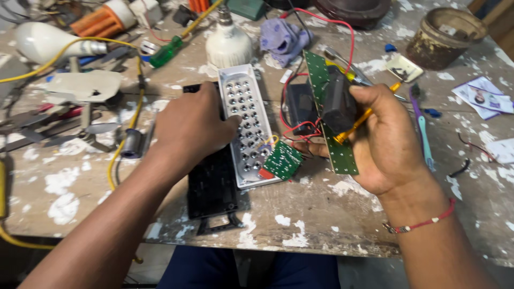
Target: The person repairs an LED light fixture on a cluttered workbench. They disassemble the fixture, remove a green LED strip and circuit boards, use a screwdriver on a small component, then solder wires and connections with a soldering iron while holding parts steady, repositioning the boards and components as they work.
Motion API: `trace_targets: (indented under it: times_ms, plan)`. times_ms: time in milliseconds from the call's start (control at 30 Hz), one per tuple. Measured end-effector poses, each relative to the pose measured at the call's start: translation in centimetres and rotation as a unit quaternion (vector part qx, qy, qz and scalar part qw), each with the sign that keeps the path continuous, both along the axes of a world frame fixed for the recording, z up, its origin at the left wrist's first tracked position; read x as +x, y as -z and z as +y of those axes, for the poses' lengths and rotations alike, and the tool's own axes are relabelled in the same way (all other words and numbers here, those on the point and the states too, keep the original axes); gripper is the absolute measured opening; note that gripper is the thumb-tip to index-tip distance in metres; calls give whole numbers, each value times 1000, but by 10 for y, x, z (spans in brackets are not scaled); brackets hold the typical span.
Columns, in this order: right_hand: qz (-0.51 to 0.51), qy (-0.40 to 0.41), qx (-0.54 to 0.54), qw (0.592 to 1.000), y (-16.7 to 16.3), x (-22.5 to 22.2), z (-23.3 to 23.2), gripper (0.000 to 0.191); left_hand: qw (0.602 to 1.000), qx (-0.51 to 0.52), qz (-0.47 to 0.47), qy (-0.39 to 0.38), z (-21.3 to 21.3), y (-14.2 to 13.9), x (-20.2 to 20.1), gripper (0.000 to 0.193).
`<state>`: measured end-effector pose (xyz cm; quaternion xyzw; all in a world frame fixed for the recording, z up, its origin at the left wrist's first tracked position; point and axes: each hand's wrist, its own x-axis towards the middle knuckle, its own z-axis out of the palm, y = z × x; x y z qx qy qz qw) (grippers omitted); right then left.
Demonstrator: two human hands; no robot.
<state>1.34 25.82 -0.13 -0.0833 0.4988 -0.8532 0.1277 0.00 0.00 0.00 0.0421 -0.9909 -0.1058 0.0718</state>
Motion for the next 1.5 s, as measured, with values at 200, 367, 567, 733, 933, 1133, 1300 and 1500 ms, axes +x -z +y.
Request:
trace_targets:
  times_ms: [200, 367, 567, 733, 933, 1133, 1300, 1500]
  plan:
    - [5, 2, 10, 1000, -11, 5, -3, 51, 998, 44, -36, -2, -5, -12, -8, 37]
    - [-29, 25, -8, 999, -8, 4, 0, 44, 997, 73, -20, -14, -6, -11, -13, 34]
    - [-22, 5, -32, 999, 8, -8, 1, 35, 995, 62, 71, 28, -19, -11, -9, 27]
    - [-14, 24, -1, 1000, 17, -17, -9, 32, 992, 35, 118, 9, -32, -25, -6, 31]
    - [-42, -112, 5, 993, 17, -22, -22, 40, 994, -1, 112, -2, -38, -30, -9, 29]
    - [-34, -104, 38, 993, 12, -34, -34, 34, 991, -7, 130, -6, -49, -28, -24, 28]
    - [-44, -131, 62, 989, 7, -55, -42, 39, 987, -4, 162, -12, -60, -29, -47, 26]
    - [-53, -171, 77, 981, 11, -64, -51, 43, 984, 19, 168, -48, -73, -40, -67, 26]
